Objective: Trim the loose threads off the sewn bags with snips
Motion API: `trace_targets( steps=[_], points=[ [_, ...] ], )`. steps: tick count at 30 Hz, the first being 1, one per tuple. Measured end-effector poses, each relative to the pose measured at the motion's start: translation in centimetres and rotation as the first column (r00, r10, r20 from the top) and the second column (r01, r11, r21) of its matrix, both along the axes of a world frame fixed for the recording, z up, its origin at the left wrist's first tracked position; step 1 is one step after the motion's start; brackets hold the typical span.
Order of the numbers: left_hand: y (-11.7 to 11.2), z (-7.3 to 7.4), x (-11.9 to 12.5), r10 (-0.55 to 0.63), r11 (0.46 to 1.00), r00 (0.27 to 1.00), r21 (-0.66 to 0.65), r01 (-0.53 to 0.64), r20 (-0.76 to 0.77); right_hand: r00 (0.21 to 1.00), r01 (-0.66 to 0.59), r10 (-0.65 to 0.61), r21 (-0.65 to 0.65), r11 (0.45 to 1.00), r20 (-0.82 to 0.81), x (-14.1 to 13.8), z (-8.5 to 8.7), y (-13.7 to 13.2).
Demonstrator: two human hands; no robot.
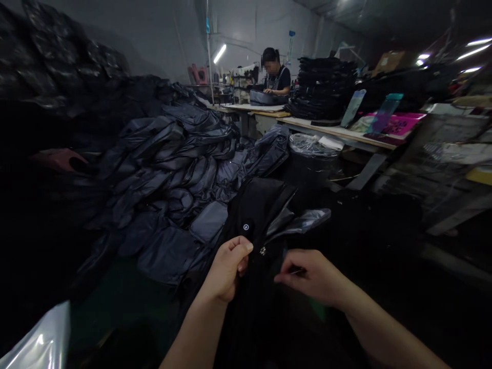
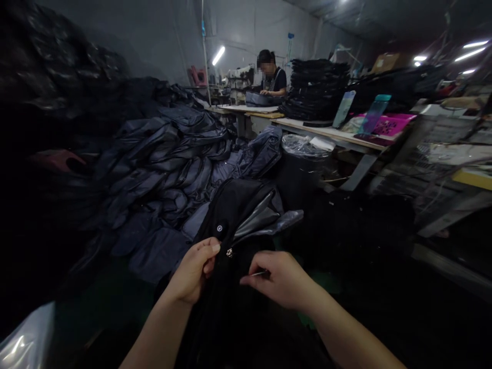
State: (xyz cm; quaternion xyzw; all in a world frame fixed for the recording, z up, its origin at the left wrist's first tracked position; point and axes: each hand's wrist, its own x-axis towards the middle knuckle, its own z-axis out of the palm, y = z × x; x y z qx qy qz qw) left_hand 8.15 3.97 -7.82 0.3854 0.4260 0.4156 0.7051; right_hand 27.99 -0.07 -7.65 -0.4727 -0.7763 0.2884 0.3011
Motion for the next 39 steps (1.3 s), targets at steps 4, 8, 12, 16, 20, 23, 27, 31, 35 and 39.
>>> trace_targets(
  steps=[4, 8, 12, 16, 20, 23, 27, 31, 35, 39],
  points=[
    [0.2, 0.0, 0.1, 0.012, 0.999, 1.0, 0.031, -0.012, -0.016, 0.978, 0.085, -0.031, 0.254, 0.964, -0.209, -2.2, 0.9, 0.2],
    [0.3, -0.3, 0.0, 0.003, 0.997, 1.0, 0.074, -0.001, -0.023, 0.998, 0.06, -0.068, 0.462, 0.885, 0.0, -3.6, 2.2, 0.9],
    [0.4, -0.4, 0.0, -0.008, 0.997, 1.0, 0.071, 0.009, -0.024, 0.928, -0.028, -0.193, 0.575, 0.818, 0.319, -4.3, 2.8, 1.0],
    [0.5, -0.2, 0.3, -0.013, 0.999, 1.0, 0.045, 0.014, -0.026, 0.804, -0.188, -0.224, 0.593, 0.783, 0.551, -4.8, 2.9, 0.9],
    [0.4, -0.3, 0.4, -0.015, 0.999, 1.0, 0.045, 0.015, -0.006, 0.828, -0.243, -0.152, 0.588, 0.772, 0.541, -3.9, 3.2, 2.2],
    [0.4, -0.4, 0.4, 0.005, 1.0, 1.0, 0.025, -0.005, -0.001, 0.942, -0.011, -0.205, 0.637, 0.771, 0.264, -2.0, 4.2, 3.4],
    [0.6, -0.3, 0.3, 0.035, 0.999, 0.998, 0.012, -0.035, -0.054, 0.781, 0.624, -0.481, 0.546, 0.559, -0.399, -0.5, 4.3, 3.4],
    [0.8, -0.2, 0.1, 0.02, 1.0, 0.999, 0.02, -0.019, -0.043, 0.897, 0.373, -0.267, 0.279, 0.885, -0.353, -1.7, 1.8, 1.1],
    [1.0, -0.4, 0.1, 0.034, 0.998, 0.998, 0.048, -0.032, -0.055, 0.93, 0.302, -0.245, 0.19, 0.934, -0.274, -3.4, 0.0, -0.3],
    [0.9, -0.5, 0.3, 0.007, 0.998, 0.995, 0.058, -0.002, -0.097, 0.953, 0.283, -0.209, 0.403, 0.87, -0.218, -3.9, 0.5, 0.1]
  ],
)
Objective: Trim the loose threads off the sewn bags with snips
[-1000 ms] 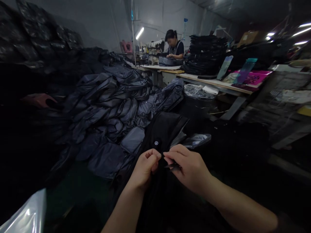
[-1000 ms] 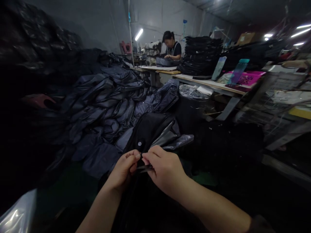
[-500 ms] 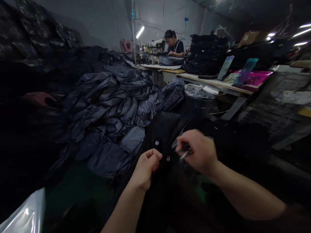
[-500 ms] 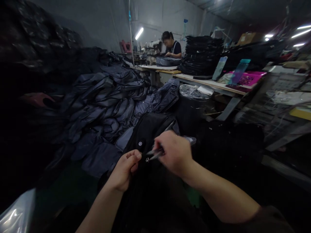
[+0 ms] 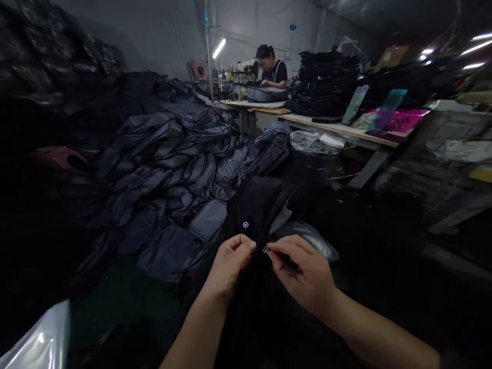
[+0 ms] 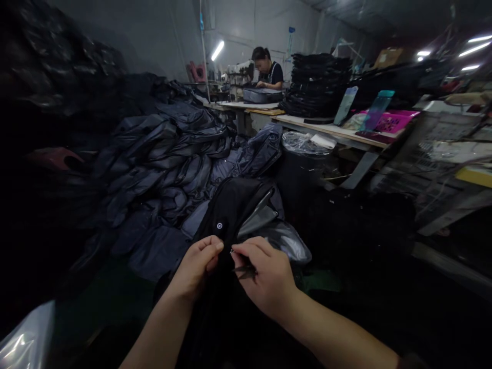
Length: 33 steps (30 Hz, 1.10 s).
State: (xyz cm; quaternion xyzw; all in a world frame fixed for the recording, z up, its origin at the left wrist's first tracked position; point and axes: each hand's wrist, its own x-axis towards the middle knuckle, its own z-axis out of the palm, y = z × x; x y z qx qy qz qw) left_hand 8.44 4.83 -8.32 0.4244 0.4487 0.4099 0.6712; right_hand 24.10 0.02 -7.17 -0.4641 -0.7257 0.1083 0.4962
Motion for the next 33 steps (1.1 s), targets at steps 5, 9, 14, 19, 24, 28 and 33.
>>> trace_targets(
  steps=[5, 9, 14, 19, 24, 28, 33],
  points=[
    [-0.4, 0.2, 0.3, 0.011, 0.998, 1.0, 0.063, -0.01, -0.012, 0.932, 0.047, -0.064, 0.054, 0.997, 0.357, -0.3, 1.0, 0.1],
    [-0.6, 0.4, 0.3, 0.015, 0.997, 1.0, 0.079, -0.013, -0.014, 0.82, 0.088, -0.143, 0.125, 0.988, 0.554, -0.9, 1.4, 0.0],
    [-0.7, 0.1, 0.3, -0.024, 0.997, 0.998, 0.079, 0.019, 0.064, 0.703, 0.052, -0.183, 0.207, 0.977, 0.687, -1.4, 1.5, 0.5],
    [-0.8, 0.3, 0.5, 0.012, 0.999, 1.0, 0.032, -0.013, 0.028, 0.817, -0.002, -0.112, 0.197, 0.98, 0.566, 0.3, 2.1, 1.9],
    [-0.7, 0.4, 0.4, 0.06, 0.998, 0.998, -0.005, -0.06, 0.007, 0.882, 0.457, -0.47, 0.312, 0.833, -0.038, 3.0, 3.0, 1.8],
    [-0.4, 0.1, 0.2, 0.036, 0.999, 0.999, 0.011, -0.036, -0.005, 0.99, 0.115, -0.116, -0.012, 0.993, -0.074, 2.0, 1.5, -0.4],
    [-0.7, 0.2, 0.1, 0.03, 0.997, 0.999, 0.072, -0.027, -0.045, 0.972, -0.12, -0.002, -0.504, 0.856, -0.235, -0.2, -0.9, -1.0]
  ],
)
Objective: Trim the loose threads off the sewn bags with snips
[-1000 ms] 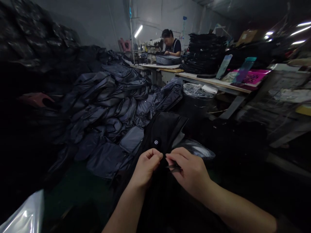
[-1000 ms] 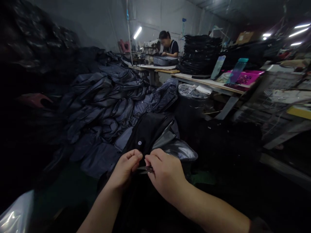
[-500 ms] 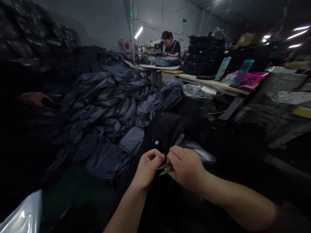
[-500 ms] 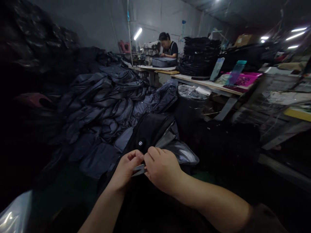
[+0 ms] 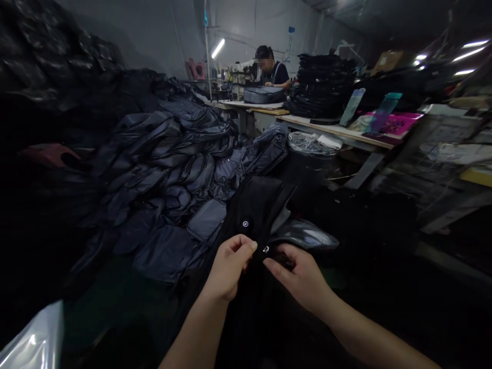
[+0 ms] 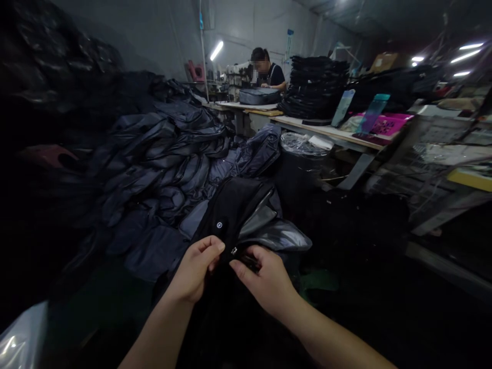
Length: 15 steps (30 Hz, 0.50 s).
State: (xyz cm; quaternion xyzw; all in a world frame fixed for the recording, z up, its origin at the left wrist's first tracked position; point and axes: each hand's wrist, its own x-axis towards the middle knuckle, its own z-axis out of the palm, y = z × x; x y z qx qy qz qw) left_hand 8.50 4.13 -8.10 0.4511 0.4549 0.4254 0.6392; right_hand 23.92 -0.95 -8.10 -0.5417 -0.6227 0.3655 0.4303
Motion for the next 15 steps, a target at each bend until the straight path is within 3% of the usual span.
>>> trace_targets(
  steps=[7, 10, 15],
  points=[
    [-0.5, 0.7, -0.8, -0.091, 0.988, 0.966, 0.099, 0.118, -0.241, 0.951, -0.031, 0.006, -0.077, 0.997, -0.308, -0.3, -0.6, 2.2],
    [-0.3, 0.5, -1.1, -0.113, 0.982, 0.949, 0.112, 0.151, -0.294, 0.937, -0.036, -0.009, -0.123, 0.992, -0.349, -0.3, -0.8, 2.3],
    [0.0, -0.1, -1.1, -0.117, 0.987, 0.959, 0.077, 0.141, -0.257, 0.936, -0.091, 0.027, -0.168, 0.981, -0.351, 0.1, -0.3, 1.6]
  ],
)
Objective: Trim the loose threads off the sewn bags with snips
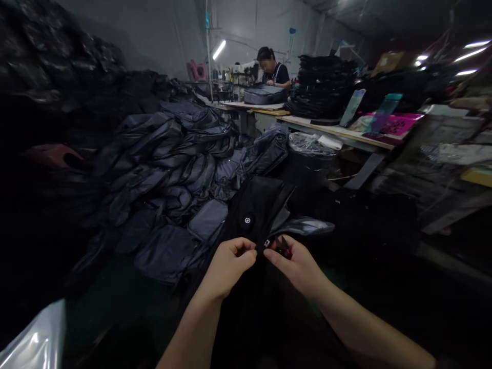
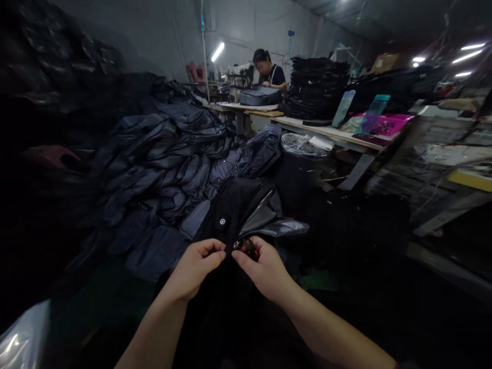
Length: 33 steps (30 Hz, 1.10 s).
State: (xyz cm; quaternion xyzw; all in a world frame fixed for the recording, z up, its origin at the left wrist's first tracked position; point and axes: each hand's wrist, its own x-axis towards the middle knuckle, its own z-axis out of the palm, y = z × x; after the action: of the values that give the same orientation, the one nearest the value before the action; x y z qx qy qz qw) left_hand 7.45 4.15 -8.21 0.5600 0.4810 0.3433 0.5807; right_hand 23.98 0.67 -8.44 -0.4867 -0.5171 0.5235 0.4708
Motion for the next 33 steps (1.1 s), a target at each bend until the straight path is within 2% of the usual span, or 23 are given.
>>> trace_targets(
  steps=[5, 9, 16, 20, 24, 33],
  points=[
    [0.0, 0.3, 0.0, -0.028, 1.0, 1.0, 0.014, 0.027, 0.004, 0.994, -0.042, 0.041, 0.008, 0.999, 0.105, 0.7, 1.1, -0.8],
    [-0.2, 1.0, 0.0, -0.071, 0.997, 0.997, -0.005, 0.071, 0.012, 0.99, -0.06, 0.061, -0.009, 0.998, 0.124, 0.8, 1.4, -0.9],
    [-0.1, 0.7, 0.3, -0.016, 0.998, 0.999, 0.06, 0.019, -0.052, 0.975, -0.061, 0.047, 0.058, 0.996, 0.219, 0.5, 1.5, -1.2],
    [0.1, 0.2, 0.2, -0.022, 1.0, 0.999, 0.023, 0.021, 0.025, 0.957, -0.122, 0.1, 0.066, 0.99, 0.272, 0.5, 1.8, -1.4],
    [0.1, -0.2, 0.0, -0.012, 0.997, 0.989, -0.074, 0.023, 0.149, 0.936, -0.159, 0.105, 0.137, 0.978, 0.336, 0.5, 2.3, -1.4],
    [0.2, -0.3, -0.2, -0.002, 0.974, 0.946, -0.215, 0.075, 0.323, 0.93, -0.136, 0.092, 0.1, 0.986, 0.357, 0.0, 2.8, -1.3]
  ],
)
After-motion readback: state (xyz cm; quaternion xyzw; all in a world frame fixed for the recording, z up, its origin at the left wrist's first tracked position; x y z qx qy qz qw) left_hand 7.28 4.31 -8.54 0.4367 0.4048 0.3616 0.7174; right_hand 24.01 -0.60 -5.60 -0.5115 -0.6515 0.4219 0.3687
